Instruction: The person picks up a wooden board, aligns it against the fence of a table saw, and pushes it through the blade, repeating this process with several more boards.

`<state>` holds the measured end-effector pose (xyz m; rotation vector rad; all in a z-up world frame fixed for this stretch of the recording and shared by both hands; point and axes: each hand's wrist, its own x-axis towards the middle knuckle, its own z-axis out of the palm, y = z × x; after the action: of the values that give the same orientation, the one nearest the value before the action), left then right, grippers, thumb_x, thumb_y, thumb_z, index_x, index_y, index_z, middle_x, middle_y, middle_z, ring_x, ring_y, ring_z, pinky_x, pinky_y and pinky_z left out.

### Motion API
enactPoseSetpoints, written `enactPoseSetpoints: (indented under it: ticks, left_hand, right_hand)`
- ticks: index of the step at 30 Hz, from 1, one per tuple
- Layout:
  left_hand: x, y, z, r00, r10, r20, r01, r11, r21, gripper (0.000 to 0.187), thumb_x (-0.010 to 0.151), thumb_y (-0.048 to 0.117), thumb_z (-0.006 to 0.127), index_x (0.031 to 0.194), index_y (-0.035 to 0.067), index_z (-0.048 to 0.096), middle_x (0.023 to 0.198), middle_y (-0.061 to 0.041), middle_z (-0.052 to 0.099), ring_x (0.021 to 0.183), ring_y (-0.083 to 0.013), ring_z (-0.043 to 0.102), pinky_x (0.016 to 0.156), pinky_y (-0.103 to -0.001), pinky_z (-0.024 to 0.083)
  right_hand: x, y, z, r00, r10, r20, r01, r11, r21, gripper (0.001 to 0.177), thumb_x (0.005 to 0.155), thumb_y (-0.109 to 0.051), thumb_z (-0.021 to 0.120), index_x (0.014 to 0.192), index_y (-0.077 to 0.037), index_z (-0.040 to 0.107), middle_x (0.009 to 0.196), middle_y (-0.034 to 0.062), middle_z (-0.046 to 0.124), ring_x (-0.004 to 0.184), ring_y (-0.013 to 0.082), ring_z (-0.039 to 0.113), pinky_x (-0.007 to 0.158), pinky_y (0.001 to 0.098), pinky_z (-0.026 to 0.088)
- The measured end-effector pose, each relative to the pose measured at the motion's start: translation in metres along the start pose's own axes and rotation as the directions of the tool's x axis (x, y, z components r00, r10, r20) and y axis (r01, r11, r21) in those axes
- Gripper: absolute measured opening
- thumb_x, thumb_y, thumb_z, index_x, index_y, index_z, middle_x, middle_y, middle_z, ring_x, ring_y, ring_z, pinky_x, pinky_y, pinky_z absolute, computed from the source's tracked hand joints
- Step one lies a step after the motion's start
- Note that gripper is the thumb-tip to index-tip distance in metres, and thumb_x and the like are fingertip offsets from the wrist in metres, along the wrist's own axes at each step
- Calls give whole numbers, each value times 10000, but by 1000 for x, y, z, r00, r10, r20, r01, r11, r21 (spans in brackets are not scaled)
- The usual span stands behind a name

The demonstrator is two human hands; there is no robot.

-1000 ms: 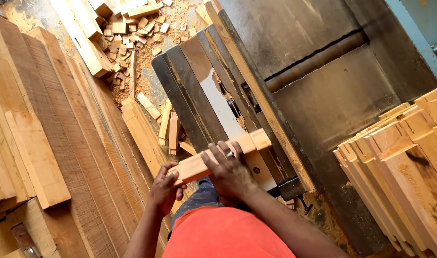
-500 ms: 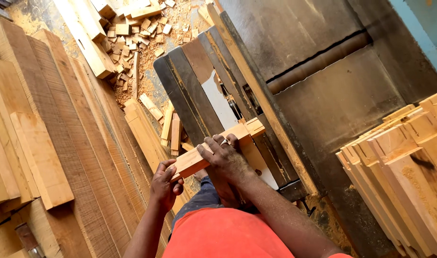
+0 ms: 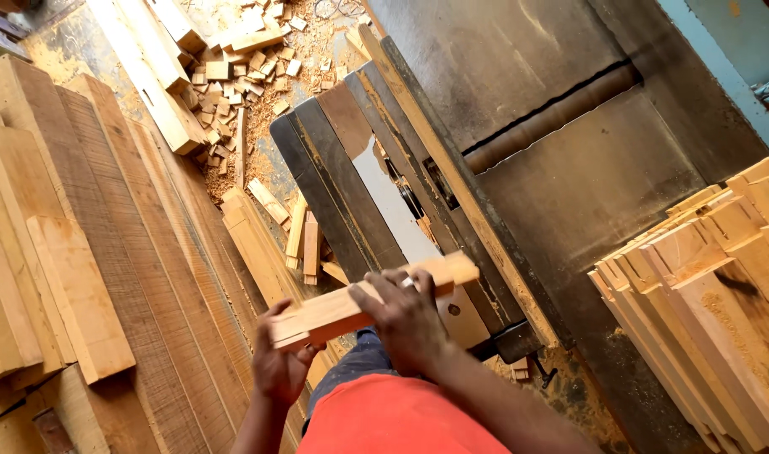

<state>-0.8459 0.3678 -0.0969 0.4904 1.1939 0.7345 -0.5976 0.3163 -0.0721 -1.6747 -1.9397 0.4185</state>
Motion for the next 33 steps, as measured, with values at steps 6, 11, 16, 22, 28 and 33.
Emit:
enactPoseSetpoints:
  ticks: [6,11,16,22,28,33]
  left_hand:
    - [-34,-16,25,883,349,313,-451,814,366,662,859,196,668,1427,-18,404,1432,-196,544,1293,-337,568,1002,-492,490]
    - [-30,-11,41,694,642,326,-511,120,851,789,729,48,753,1451,-14,442,1211,-223,563,1138,-396,562,975,-481,484]
    - [1,-17,8,875,411,256,-290,22,957,535,757,-39,610,1286,37,573,1150,-170,630,1090,-377,590,965,-445,506]
    - [-2,-13,9,866,394,308,-337,6,942,517,765,-9,632,1278,11,573,1145,-185,636,1058,-393,589,969,-463,487]
    - [88,-75,-55,854,409,321,-349,-6,937,475,846,7,625,1319,5,583,1166,-194,661,1073,-376,622,956,-449,519]
    - [40,-17,2,851,395,346,-397,51,917,484,731,8,688,1212,43,648,1114,-210,679,1094,-406,614,968,-479,502]
  right_hand:
    - [-10,-38,-8,841,523,-139,-149,471,869,472,946,-154,725,1393,-57,604,1309,114,673,1167,261,644,978,402,535]
    - [-23,-23,23,704,578,412,-165,-431,887,541,877,-81,713,1370,-28,498,1216,130,637,1100,257,670,912,436,586]
    - [-153,174,279,795,525,303,-474,227,851,387,897,-114,885,1147,78,661,1030,335,670,931,387,714,751,422,650]
    - [-54,69,81,984,-147,-105,137,986,-89,527,729,-324,734,1229,-164,695,1202,110,584,1132,301,561,997,556,434]
    - [-14,26,52,986,-148,-79,133,978,-162,682,716,-318,690,1369,-143,598,1366,210,520,1317,442,426,1072,609,213]
    - [-19,31,62,995,-68,-70,59,992,-113,525,846,-186,636,1370,-173,615,1534,134,488,1433,331,430,1178,552,206]
